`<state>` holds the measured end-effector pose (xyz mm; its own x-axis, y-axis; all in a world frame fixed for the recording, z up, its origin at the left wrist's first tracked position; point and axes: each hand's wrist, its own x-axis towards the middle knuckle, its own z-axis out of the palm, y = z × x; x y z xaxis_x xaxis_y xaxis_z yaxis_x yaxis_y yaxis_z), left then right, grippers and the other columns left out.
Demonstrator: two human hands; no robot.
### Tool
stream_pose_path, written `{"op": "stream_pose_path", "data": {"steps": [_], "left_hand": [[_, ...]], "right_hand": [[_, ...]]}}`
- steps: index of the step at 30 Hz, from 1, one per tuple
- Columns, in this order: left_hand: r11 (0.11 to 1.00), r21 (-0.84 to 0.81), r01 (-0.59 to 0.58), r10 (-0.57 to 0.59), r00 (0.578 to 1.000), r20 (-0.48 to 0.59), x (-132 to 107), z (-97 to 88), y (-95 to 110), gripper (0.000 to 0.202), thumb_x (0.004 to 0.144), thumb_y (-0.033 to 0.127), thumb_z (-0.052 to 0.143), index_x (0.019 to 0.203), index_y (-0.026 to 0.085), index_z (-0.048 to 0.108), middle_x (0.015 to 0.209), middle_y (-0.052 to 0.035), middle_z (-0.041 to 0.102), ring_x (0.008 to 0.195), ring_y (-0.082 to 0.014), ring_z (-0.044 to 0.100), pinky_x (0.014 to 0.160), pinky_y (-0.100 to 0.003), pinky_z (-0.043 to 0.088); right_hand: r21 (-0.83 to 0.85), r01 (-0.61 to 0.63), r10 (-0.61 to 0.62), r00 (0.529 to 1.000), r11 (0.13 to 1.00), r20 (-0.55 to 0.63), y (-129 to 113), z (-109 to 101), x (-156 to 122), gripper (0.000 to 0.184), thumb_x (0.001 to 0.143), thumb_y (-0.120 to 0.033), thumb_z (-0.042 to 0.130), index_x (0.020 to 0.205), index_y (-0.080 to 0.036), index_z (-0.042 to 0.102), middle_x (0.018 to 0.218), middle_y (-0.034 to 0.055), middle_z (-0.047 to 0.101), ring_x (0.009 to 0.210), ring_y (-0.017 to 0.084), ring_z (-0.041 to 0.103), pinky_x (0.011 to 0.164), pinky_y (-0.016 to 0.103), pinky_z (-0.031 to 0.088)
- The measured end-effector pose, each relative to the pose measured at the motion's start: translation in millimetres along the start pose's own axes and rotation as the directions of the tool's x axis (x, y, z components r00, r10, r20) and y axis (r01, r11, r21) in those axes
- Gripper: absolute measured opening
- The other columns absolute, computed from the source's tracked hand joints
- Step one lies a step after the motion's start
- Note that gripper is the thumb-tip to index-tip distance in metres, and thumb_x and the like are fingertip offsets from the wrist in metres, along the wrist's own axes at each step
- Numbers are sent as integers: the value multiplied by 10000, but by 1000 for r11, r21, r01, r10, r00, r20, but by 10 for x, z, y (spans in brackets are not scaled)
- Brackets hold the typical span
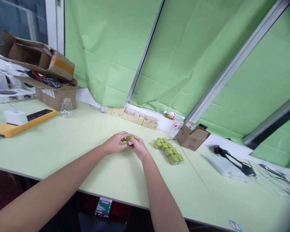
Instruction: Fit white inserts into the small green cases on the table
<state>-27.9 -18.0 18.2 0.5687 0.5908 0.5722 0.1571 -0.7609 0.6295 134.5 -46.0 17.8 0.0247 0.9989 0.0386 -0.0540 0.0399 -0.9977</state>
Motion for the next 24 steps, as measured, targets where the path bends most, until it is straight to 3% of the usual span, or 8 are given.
{"op": "stream_pose_path", "data": {"steps": [5, 9, 12, 17, 20, 24], "left_hand": [[998, -61, 13, -14, 1000, -9, 10, 2, -9, 538, 755, 128, 496, 1264, 273, 593, 1215, -46, 609, 905, -172, 622, 799, -291, 526], [997, -61, 50, -52, 998, -28, 16, 7, -20, 504, 746, 137, 492, 1225, 239, 613, 1201, -65, 624, 931, -191, 625, 798, -302, 525], [997, -48, 60, -63, 996, -57, 21, 13, -63, 483, 744, 148, 495, 1206, 225, 617, 1186, -70, 632, 963, -204, 621, 798, -305, 522], [994, 8, 105, -103, 984, -142, 45, 32, -195, 402, 768, 144, 463, 1122, 206, 644, 1056, -71, 650, 866, -190, 622, 775, -320, 518], [991, -27, 129, -132, 976, -175, 64, 55, -258, 335, 771, 165, 483, 1053, 206, 658, 1008, -61, 661, 839, -186, 621, 765, -323, 521], [947, -245, 209, -257, 949, -185, 91, 95, -328, 301, 784, 238, 538, 1070, 193, 621, 985, -57, 669, 733, -161, 640, 678, -312, 547]], "right_hand": [[-17, 33, -32, 997, 999, 66, -49, -2, -26, 283, 593, -194, 526, 849, -204, 645, 686, -31, 558, 592, 103, 437, 507, 215, 296], [-77, -25, 32, 996, 997, 89, -98, 16, -59, 436, 569, -181, 509, 979, -229, 647, 671, -35, 569, 572, 109, 424, 489, 211, 289], [-70, -57, 66, 990, 996, 123, -138, 31, -91, 539, 555, -174, 502, 1073, -253, 627, 718, -26, 610, 598, 123, 475, 481, 205, 294], [-24, -72, 76, 968, 997, 241, -155, 36, -103, 563, 558, -180, 487, 1100, -247, 621, 742, 4, 641, 699, 166, 568, 494, 212, 342], [-50, -63, 70, 983, 997, 172, -147, 32, -85, 509, 619, -229, 522, 1119, -229, 618, 664, -2, 625, 619, 155, 541, 498, 229, 369], [-151, 6, -11, 999, 988, -34, -151, 34, -69, 531, 679, -345, 661, 1186, -214, 577, 556, -37, 585, 532, 138, 508, 506, 249, 399]]}}
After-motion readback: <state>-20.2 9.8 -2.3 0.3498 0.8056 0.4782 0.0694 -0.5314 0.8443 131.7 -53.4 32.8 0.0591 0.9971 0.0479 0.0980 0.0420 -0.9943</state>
